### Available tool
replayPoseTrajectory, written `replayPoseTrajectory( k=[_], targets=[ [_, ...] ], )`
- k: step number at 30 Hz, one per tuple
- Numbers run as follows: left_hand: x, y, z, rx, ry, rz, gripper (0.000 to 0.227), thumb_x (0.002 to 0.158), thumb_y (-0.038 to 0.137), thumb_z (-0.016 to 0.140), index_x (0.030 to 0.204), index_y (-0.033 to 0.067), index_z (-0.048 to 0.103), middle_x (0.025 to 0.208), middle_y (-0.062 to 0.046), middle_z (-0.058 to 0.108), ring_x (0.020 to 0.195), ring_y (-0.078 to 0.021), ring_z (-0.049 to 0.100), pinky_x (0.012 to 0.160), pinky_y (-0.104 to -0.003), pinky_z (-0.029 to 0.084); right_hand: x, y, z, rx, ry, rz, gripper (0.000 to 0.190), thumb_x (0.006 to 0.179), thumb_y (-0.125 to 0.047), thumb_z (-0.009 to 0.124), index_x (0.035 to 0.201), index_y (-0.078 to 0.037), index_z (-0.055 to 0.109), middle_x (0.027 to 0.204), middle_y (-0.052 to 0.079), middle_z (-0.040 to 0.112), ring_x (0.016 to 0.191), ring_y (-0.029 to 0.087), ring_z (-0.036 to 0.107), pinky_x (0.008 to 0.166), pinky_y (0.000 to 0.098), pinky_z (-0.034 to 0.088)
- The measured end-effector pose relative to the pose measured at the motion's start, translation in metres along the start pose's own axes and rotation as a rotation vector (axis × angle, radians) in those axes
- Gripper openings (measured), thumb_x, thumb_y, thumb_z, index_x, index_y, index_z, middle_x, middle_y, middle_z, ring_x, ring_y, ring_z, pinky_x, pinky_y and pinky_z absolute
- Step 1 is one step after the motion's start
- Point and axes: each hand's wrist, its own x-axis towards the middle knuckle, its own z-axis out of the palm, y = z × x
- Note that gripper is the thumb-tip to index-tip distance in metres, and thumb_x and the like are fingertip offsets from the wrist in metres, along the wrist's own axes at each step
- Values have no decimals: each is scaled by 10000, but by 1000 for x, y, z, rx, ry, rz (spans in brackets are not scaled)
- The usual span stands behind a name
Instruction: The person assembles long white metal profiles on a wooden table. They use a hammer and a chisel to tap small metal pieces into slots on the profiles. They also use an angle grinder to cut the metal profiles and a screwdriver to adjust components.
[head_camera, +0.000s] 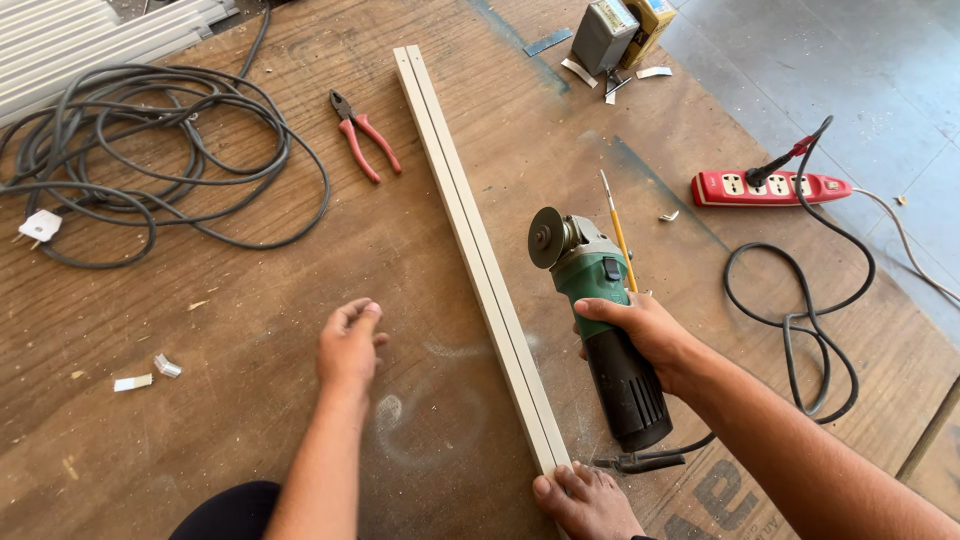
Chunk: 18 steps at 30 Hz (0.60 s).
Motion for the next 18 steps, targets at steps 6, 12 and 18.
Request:
replayPoseTrajectory(
  k=[6, 12, 18],
  targets=[
    [16, 11, -71, 720, 95, 145, 565, 938, 447, 691, 1438, 227, 544, 1377, -73, 637, 1221, -301, 614, 1010, -509, 508, -2, 0, -3, -31, 21, 6, 528, 728, -327, 801, 1089, 16, 624, 879, 128, 695, 662, 220, 711, 576, 345, 601],
    [12, 19, -76, 1081, 106, 265, 922, 836, 510, 777, 1587, 271, 299, 1639, -114, 328, 1482, -360, 328, 1157, -578, 336, -2, -3, -1, -57, 22, 2, 537, 724, -330, 799, 1088, 21, 619, 875, 128, 694, 657, 215, 705, 562, 342, 600],
    [21, 12, -69, 1173, -21, 144, 1158, 734, 666, 784, 1629, 350, 121, 1729, -74, 6, 1579, -329, 68, 1227, -625, 161, -5, -8, 1, -131, 51, 39, 557, 719, -339, 798, 1096, 29, 617, 862, 147, 697, 643, 225, 716, 557, 346, 601]
  ],
)
